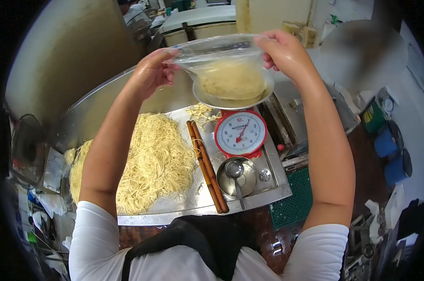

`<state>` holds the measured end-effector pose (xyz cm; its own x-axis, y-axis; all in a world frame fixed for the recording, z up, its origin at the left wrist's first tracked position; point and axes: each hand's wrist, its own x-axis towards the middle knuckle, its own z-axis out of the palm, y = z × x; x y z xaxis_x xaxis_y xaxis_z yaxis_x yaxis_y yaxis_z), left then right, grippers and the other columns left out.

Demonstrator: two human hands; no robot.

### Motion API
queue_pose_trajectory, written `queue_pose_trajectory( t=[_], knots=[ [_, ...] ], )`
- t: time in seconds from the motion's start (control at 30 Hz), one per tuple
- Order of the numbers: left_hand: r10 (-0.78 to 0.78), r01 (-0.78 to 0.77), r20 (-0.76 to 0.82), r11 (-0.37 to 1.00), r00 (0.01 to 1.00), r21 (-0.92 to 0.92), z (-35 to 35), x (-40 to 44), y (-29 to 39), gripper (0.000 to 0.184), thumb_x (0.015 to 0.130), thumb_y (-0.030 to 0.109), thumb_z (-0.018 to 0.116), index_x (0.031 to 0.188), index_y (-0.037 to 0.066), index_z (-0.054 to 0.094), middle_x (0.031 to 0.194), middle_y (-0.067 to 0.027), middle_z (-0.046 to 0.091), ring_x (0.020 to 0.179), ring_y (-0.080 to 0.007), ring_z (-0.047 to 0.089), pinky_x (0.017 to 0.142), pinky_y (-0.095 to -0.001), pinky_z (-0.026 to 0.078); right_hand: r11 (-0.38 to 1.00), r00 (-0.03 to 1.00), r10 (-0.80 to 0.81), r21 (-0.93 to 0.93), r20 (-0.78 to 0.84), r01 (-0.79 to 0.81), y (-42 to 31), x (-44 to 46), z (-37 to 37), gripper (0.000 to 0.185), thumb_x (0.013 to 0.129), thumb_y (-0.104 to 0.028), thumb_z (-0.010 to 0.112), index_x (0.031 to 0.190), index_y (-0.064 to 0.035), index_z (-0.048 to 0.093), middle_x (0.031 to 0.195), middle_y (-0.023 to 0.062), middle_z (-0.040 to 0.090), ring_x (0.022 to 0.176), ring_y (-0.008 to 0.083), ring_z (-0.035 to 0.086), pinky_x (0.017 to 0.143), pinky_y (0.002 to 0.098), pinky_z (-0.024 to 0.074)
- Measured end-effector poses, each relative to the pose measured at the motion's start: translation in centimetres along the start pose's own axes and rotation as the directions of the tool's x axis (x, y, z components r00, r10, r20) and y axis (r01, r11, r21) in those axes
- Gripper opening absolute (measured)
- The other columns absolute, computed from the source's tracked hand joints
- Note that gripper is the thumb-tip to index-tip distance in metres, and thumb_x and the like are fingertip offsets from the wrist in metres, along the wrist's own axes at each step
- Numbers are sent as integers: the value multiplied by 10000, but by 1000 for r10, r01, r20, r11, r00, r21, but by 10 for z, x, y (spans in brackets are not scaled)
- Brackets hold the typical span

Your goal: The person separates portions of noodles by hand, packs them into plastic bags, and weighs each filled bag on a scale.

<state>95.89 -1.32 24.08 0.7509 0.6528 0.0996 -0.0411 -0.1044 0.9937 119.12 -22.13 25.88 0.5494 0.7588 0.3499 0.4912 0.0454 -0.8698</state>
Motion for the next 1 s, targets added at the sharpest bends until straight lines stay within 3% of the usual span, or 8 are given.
queue_pose_trajectory(
  t=[0.07, 0.47, 0.57, 0.67, 0.77, 0.87, 0.97, 1.0],
  knots=[
    [-7, 7, -2, 1000, 1000, 7, 0, -1, 1, 365, 848, 345, 645, 1110, 99, 575, 782, -24, 602, 541, -83, 535, 523, -243, 475, 996, 999, -37, -86, 4, 37, 0, -2, -2, 317, 868, -375, 607, 1022, -99, 587, 697, -41, 542, 597, 56, 511, 536, 203, 410],
    [-82, 76, 31, 983, 996, 169, 1, -13, -3, 349, 858, 349, 623, 1095, 97, 577, 751, -24, 607, 496, -77, 516, 474, -238, 451, 987, 994, -107, -116, 18, 108, 3, -13, -14, 313, 829, -382, 663, 974, -106, 629, 664, -68, 516, 574, 40, 488, 521, 196, 398],
    [-77, 70, 29, 980, 997, 186, 3, -17, -2, 366, 858, 336, 604, 1127, 91, 559, 748, -25, 607, 499, -80, 518, 475, -241, 451, 979, 984, -177, -108, -23, 173, 5, -12, -13, 317, 822, -331, 684, 956, -44, 662, 671, 6, 562, 551, 82, 532, 514, 228, 449],
    [-57, 47, 51, 983, 997, 179, 0, -23, -2, 402, 865, 353, 599, 1154, 81, 535, 765, -26, 599, 512, -81, 519, 482, -234, 452, 962, 967, -238, -158, -93, 222, -2, -16, -5, 318, 815, -354, 687, 937, -61, 674, 662, 4, 557, 559, 89, 533, 532, 251, 459],
    [-53, 40, 101, 990, 993, 133, -8, -28, -2, 422, 872, 362, 589, 1176, 78, 520, 782, -27, 599, 523, -84, 521, 494, -236, 456, 898, 930, -356, -308, -90, 314, -4, -15, -3, 314, 820, -338, 704, 964, -64, 650, 615, -80, 463, 549, 23, 458, 499, 191, 364],
    [-59, 47, 106, 992, 993, 115, -15, -30, -1, 419, 879, 362, 579, 1186, 84, 517, 777, -21, 603, 529, -87, 525, 504, -241, 459, 875, 904, -416, -313, -99, 369, -16, -21, -1, 262, 824, -300, 694, 899, -50, 664, 598, -38, 519, 552, 60, 511, 513, 221, 402],
    [-46, 42, 22, 988, 999, 149, -11, -33, 1, 409, 886, 358, 576, 1190, 91, 517, 753, -9, 600, 529, -81, 526, 504, -234, 459, 942, 948, -276, -239, -160, 234, -39, -38, 7, 168, 816, -187, 662, 879, -32, 682, 748, 69, 670, 657, 246, 616, 641, 325, 490],
    [-38, 40, -15, 985, 999, 166, -8, -34, 3, 406, 889, 356, 576, 1192, 93, 517, 744, -4, 598, 529, -78, 526, 503, -230, 458, 917, 917, -357, -252, -179, 308, -39, -38, 8, 175, 814, -186, 669, 862, -18, 675, 731, 64, 656, 647, 203, 599, 617, 310, 483]
  ],
)
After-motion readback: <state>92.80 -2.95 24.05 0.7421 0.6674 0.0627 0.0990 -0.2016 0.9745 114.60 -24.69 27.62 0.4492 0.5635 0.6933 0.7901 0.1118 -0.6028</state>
